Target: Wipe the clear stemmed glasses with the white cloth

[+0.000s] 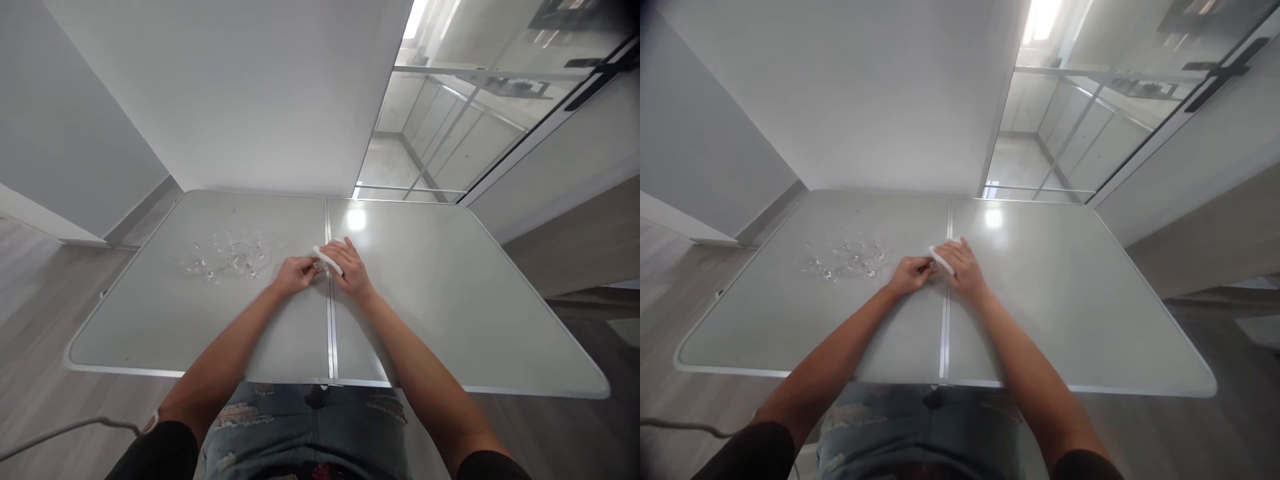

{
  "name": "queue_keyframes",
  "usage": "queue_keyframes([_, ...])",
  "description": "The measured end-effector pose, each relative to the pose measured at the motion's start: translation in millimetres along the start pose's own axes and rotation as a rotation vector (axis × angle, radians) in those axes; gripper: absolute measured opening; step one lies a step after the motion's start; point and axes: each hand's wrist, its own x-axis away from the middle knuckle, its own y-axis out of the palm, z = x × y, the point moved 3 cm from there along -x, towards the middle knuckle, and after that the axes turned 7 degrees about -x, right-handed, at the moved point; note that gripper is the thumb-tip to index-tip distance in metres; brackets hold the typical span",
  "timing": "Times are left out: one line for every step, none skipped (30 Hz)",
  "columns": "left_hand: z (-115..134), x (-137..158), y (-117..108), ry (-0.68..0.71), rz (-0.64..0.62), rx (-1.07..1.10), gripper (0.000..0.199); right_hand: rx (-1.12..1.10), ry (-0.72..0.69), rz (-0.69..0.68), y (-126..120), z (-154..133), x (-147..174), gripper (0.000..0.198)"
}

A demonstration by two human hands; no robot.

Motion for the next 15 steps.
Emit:
queue_keyframes([1,1,1,0.019,-0.023,-0.007,0.019,-0.087,0.072,0.06,-3,3,1,0.035])
queue_keyframes([1,1,2,0.033,-0.049,-0.001,0.02,-0.199,0.158,0.117,-5,8,2,0.034])
queue_keyframes([1,2,3,0.041,-0.07,0.015,0.022,-0.331,0.256,0.17,-7,13,4,0.034])
queue_keyframes([2,2,2,0.043,-0.083,0.036,0.023,-0.476,0.362,0.218,-8,19,5,0.036])
queue_keyframes([2,3,2,0.039,-0.084,0.06,0.025,-0.621,0.468,0.254,-7,24,7,0.038])
queue_keyframes([2,3,0,0.03,-0.071,0.09,0.027,-0.755,0.561,0.276,-6,29,8,0.039])
queue_keyframes([2,2,-1,0.017,-0.048,0.121,0.03,-0.868,0.631,0.28,-4,33,9,0.041])
queue_keyframes([3,1,-2,0.003,-0.021,0.155,0.032,-0.953,0.675,0.269,-1,36,9,0.042])
queue_keyframes([3,1,-3,-0.015,0.006,0.188,0.033,-1.009,0.699,0.249,2,38,9,0.042])
queue_keyframes([3,0,-4,-0.037,0.031,0.221,0.034,-1.036,0.708,0.24,5,39,9,0.041])
queue_keyframes([2,-1,-4,-0.066,0.053,0.253,0.035,-1.038,0.709,0.259,8,40,9,0.04])
queue_keyframes([1,-2,-3,-0.099,0.071,0.281,0.035,-1.021,0.703,0.297,10,40,9,0.039])
queue_keyframes([0,-3,-3,-0.132,0.087,0.306,0.035,-0.993,0.688,0.339,13,39,9,0.038])
queue_keyframes([-2,-4,-2,-0.162,0.105,0.33,0.035,-0.96,0.662,0.376,15,37,10,0.039])
queue_keyframes([-3,-4,-2,-0.189,0.121,0.348,0.035,-0.927,0.621,0.394,17,34,10,0.041])
